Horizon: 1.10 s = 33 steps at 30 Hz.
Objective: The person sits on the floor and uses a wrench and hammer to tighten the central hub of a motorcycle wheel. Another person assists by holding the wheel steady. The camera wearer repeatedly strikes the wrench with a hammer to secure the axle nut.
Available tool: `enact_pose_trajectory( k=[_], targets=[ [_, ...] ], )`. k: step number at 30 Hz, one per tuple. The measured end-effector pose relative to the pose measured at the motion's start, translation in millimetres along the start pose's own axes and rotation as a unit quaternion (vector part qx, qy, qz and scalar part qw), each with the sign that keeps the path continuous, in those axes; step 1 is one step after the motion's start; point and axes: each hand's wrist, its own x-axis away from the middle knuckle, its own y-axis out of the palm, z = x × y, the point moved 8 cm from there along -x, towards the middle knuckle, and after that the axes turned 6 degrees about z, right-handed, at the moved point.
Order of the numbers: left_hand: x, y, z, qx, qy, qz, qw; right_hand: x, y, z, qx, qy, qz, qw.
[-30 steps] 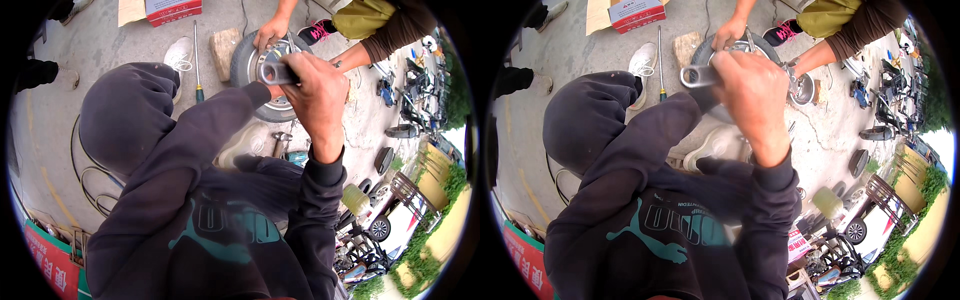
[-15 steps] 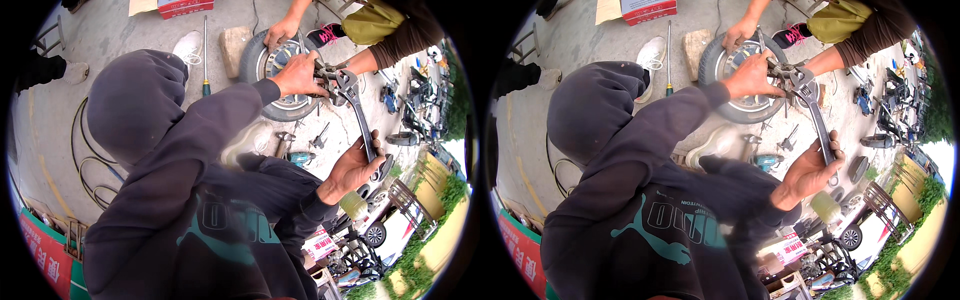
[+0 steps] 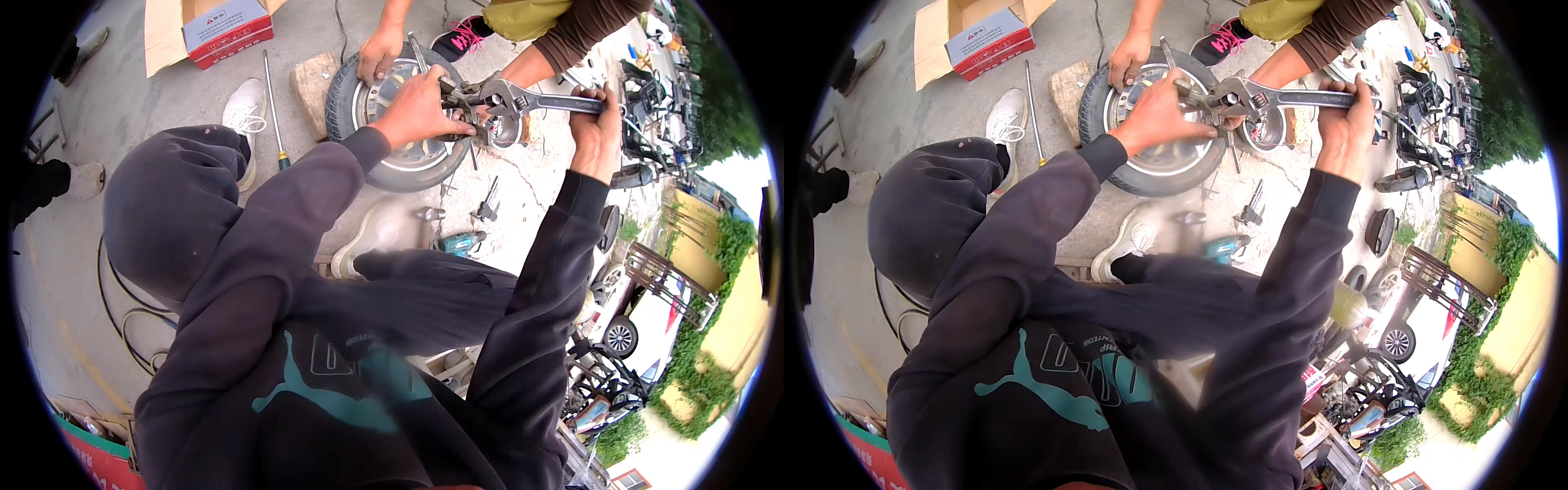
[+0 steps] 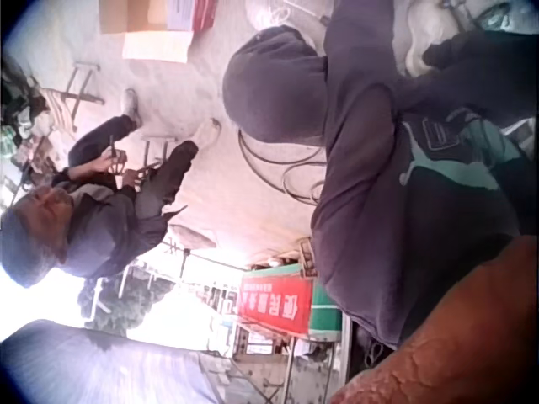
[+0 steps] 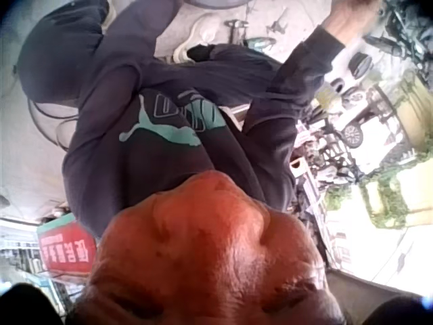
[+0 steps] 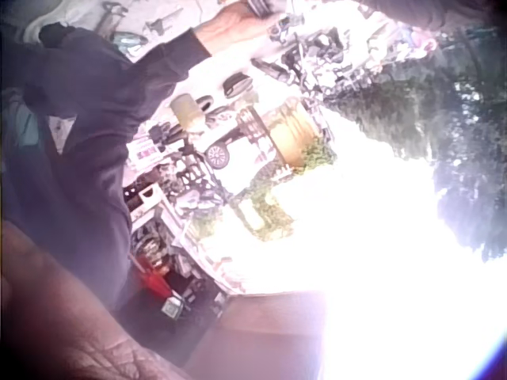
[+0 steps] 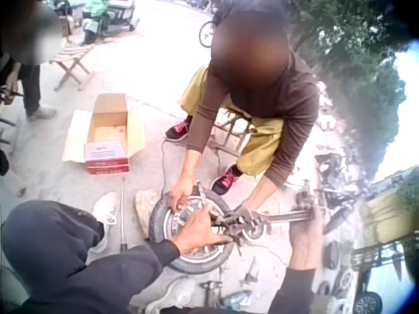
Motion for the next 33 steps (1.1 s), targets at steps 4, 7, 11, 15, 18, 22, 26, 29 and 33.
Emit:
enact_pose_trajectory(
  k=[4,7,11,15,18,22,26,29,33],
  targets=[
    [0,0,-7,0.015,-0.015,-0.008,1.0,198,-31,25,0.002,-0.268,-0.035,0.963],
    [-4,-6,3,0.023,0.043,0.045,0.998,267,30,55,0.238,-0.415,-0.112,0.871],
    [-2,17,-18,0.092,0.082,0.091,0.988,297,161,109,0.562,-0.576,-0.378,0.457],
    [2,8,1,-0.019,0.063,0.014,0.998,152,223,85,0.578,-0.568,-0.239,0.535],
    [5,17,7,-0.023,0.046,0.009,0.999,-2,138,17,0.461,-0.177,-0.05,0.868],
    [-5,17,-3,-0.01,0.016,0.026,0.999,5,-24,-7,0.059,-0.022,0.032,0.997],
    [-4,3,-6,-0.015,0.018,0.042,0.999,204,-23,35,0.065,-0.205,-0.06,0.975],
    [1,1,-1,0.017,0.052,0.033,0.998,298,78,68,0.43,-0.464,-0.219,0.743],
    [-2,-22,28,0.069,0.177,0.108,0.976,248,208,132,0.566,-0.462,-0.435,0.525]
  ],
)
